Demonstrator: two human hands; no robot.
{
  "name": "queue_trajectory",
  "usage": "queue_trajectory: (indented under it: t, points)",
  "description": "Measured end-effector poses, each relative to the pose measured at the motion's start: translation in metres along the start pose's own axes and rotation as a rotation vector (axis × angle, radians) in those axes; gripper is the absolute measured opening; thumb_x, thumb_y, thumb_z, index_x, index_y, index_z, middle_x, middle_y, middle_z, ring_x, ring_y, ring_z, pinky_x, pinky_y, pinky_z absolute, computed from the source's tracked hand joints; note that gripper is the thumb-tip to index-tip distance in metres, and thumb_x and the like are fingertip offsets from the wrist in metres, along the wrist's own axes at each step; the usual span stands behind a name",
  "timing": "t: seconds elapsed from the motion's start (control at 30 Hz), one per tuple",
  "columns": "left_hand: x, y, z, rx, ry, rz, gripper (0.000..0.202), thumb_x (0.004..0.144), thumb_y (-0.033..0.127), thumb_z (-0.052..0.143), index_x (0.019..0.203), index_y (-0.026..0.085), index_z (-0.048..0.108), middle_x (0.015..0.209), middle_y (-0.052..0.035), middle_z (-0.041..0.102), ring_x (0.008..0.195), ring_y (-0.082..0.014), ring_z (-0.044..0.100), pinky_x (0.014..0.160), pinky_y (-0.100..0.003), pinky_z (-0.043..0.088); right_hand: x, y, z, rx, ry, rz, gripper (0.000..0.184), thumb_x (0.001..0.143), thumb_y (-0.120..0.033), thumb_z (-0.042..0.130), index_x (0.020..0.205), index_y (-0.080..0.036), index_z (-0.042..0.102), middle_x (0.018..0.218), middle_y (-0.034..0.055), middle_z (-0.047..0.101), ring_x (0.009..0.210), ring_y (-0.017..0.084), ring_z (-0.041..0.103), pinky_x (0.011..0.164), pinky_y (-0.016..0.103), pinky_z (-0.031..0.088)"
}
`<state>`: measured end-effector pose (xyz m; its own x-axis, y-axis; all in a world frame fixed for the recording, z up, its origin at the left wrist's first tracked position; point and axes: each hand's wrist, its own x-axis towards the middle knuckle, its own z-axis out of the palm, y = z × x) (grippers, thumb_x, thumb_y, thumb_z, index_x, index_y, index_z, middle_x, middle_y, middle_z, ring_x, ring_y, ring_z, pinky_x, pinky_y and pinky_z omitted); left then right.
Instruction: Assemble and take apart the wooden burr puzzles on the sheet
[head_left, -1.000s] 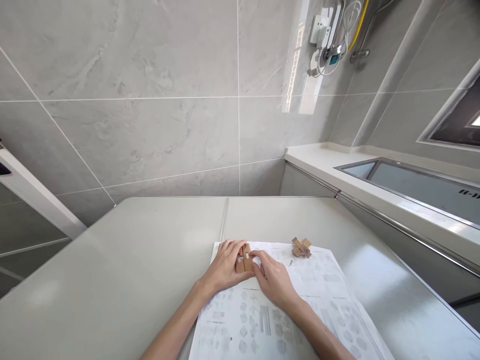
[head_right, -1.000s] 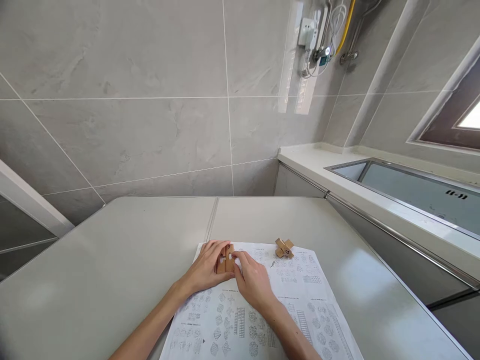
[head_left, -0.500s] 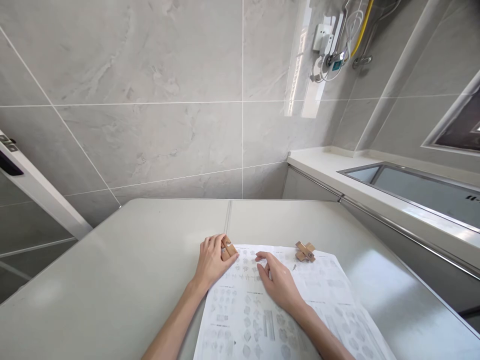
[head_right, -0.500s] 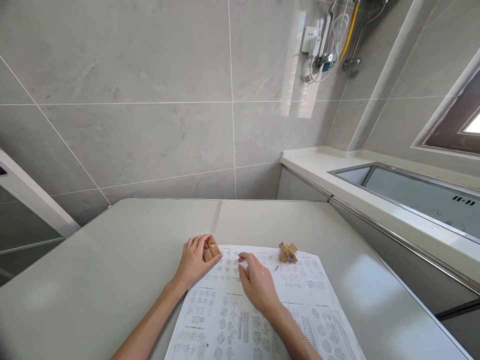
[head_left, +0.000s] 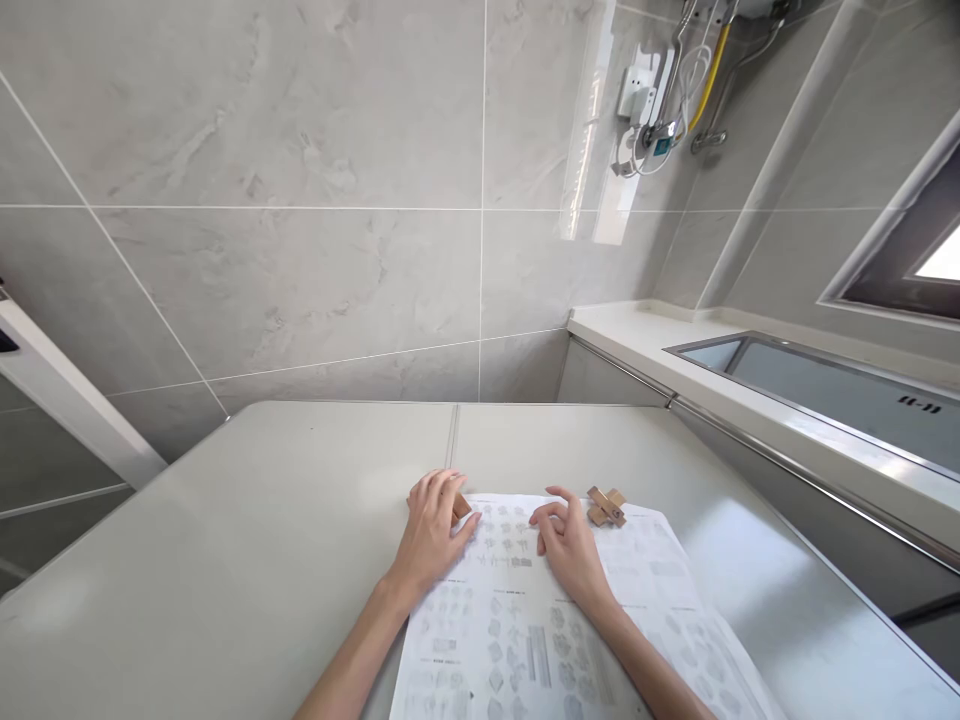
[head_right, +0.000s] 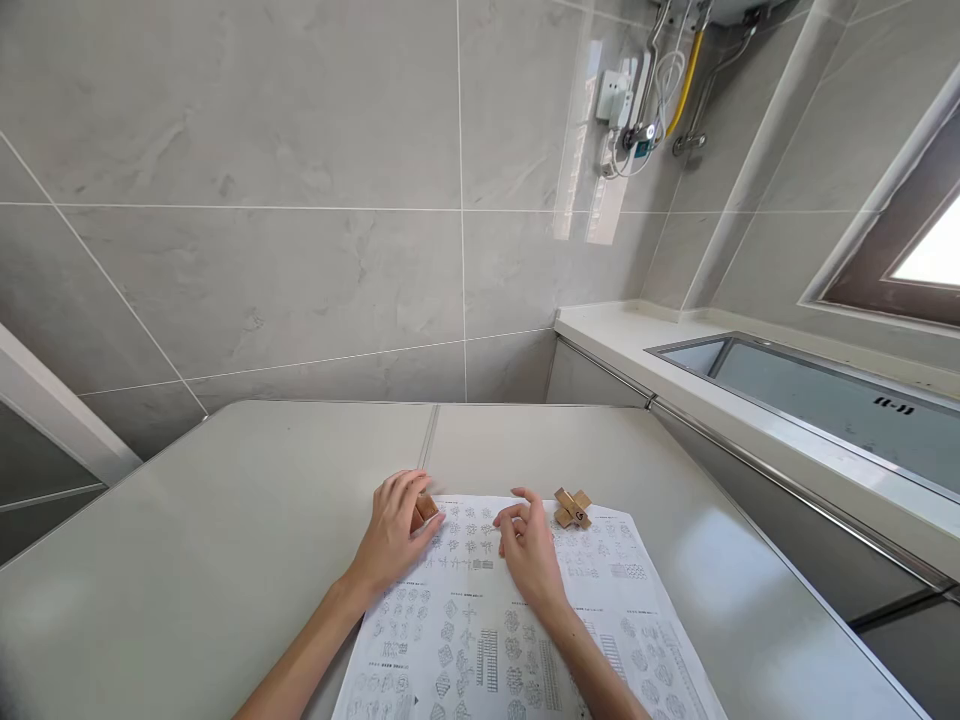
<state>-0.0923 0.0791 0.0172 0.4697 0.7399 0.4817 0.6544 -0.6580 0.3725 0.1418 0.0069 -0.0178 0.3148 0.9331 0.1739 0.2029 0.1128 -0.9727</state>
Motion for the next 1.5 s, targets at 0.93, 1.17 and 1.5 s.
queue_trajectory:
  t: [0.93, 1.17, 1.5]
  points:
    - [-0.017, 0.076, 0.012, -0.371, -0.312, 0.199, 0.021, 0.101, 0.02, 0.062, 0.117, 0.028, 0.073, 0.129, -0.0107, 0.069, 0.124, -0.0316, 0.063, 0.104, -0.049, 0.055, 0.011, -0.012, -0.019, 0.285, 0.208, 0.228, 0.088, 0.087, -0.036, 0.071, 0.156, -0.028, 0.017, 0.121, 0.0086, 0.069, 0.063, 0.019, 0.07, 0.053, 0.033, 0.06]
    - [-0.015, 0.075, 0.014, -0.451, -0.31, 0.09, 0.019, 0.1, 0.021, 0.062, 0.112, 0.027, 0.075, 0.123, -0.0093, 0.071, 0.118, -0.0299, 0.065, 0.105, -0.049, 0.053, 0.013, -0.013, -0.021, 0.283, 0.228, 0.209, 0.059, 0.086, -0.039, 0.071, 0.134, -0.025, 0.04, 0.096, 0.0007, 0.07, 0.052, 0.014, 0.057, 0.052, 0.031, 0.053]
    - [-0.01, 0.065, 0.023, -0.644, -0.185, -0.233, 0.02, 0.103, 0.041, 0.061, 0.113, 0.026, 0.071, 0.113, -0.0078, 0.075, 0.106, -0.0284, 0.069, 0.098, -0.044, 0.054, 0.004, -0.031, -0.016, 0.421, -0.103, 0.157, 0.037, 0.094, -0.059, 0.068, 0.099, -0.026, 0.052, 0.067, -0.0035, 0.064, 0.049, 0.014, 0.048, 0.045, 0.025, 0.038]
